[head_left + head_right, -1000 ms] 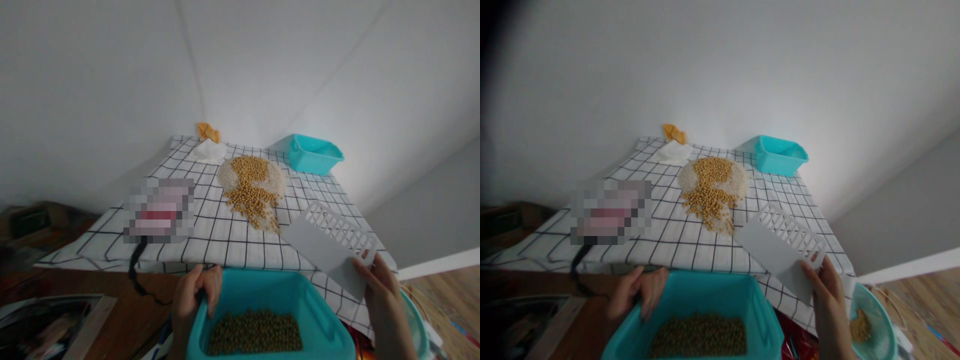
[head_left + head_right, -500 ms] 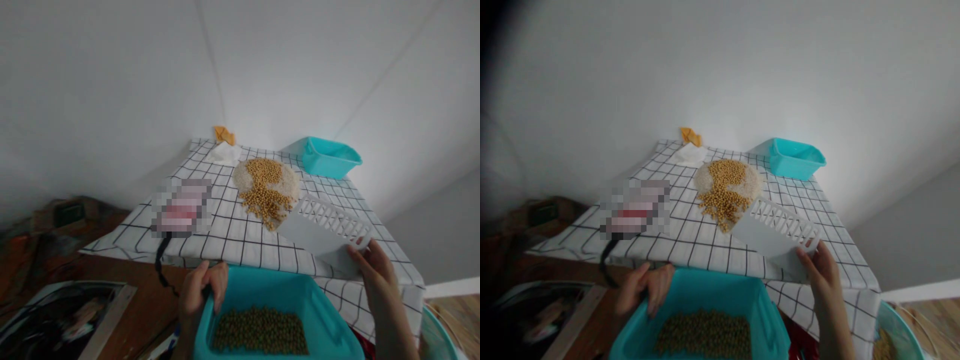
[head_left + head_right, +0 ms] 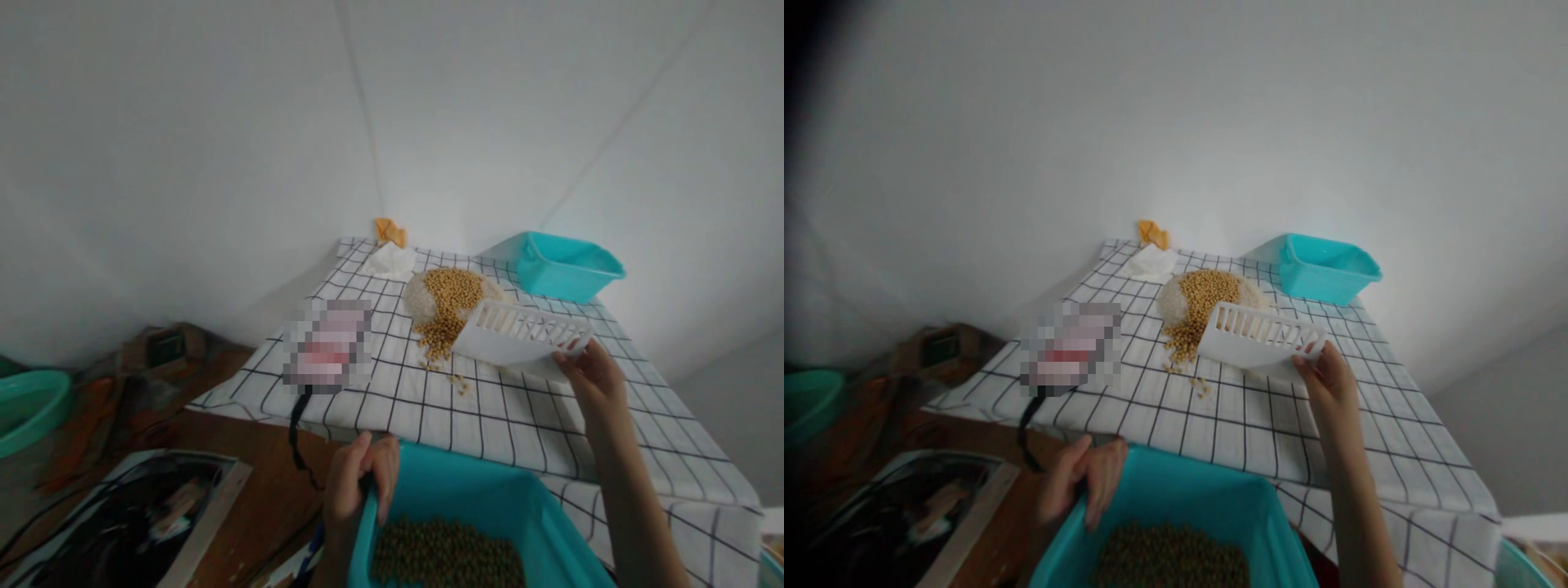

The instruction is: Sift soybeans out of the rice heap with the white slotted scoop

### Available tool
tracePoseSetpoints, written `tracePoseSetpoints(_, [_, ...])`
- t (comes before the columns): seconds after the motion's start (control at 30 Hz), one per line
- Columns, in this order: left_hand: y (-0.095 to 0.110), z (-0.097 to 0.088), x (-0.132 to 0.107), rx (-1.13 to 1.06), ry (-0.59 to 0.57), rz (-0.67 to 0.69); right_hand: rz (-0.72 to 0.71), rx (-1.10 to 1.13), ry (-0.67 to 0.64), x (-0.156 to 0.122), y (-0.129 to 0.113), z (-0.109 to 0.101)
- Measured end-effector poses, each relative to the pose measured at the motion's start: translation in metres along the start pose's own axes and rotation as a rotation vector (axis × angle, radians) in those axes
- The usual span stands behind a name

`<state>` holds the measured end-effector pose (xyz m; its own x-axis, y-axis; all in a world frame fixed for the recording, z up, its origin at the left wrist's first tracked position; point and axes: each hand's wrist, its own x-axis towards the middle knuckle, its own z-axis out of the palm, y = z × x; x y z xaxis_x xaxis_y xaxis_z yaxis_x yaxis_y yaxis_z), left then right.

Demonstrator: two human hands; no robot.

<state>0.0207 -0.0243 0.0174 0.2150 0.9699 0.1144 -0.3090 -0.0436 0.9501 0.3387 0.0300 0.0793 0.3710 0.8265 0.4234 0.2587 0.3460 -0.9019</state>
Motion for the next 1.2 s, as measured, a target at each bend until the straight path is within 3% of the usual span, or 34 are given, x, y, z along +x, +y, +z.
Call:
tracePoseSetpoints(0.2, [-0.01,-0.005,-0.002,-0.146,0.001,0.027,0.071,0.061,0.175,-0.032,-0.005,-0.017])
tracePoseSetpoints(0.33, [-0.013,-0.009,-0.001,-0.142,0.023,0.046,0.15,0.062,0.209,-0.054,-0.01,-0.025])
tracePoseSetpoints(0.47, [-0.014,-0.013,0.002,-0.151,0.059,0.039,0.197,0.065,0.196,-0.066,-0.01,-0.03])
tracePoseSetpoints(0.73, [-0.015,-0.018,0.004,-0.204,0.118,0.081,0.159,-0.002,0.153,-0.071,-0.01,-0.036])
tracePoseSetpoints(0.97, [-0.018,-0.021,0.005,-0.182,0.101,0.083,0.132,-0.036,0.179,-0.077,-0.024,-0.031])
tracePoseSetpoints(1.13, [-0.018,-0.024,0.006,-0.134,0.019,0.088,0.156,-0.069,0.158,-0.08,-0.03,-0.03])
tracePoseSetpoints(1.2, [-0.017,-0.022,0.004,-0.182,0.05,0.098,0.161,-0.074,0.155,-0.081,-0.03,-0.031])
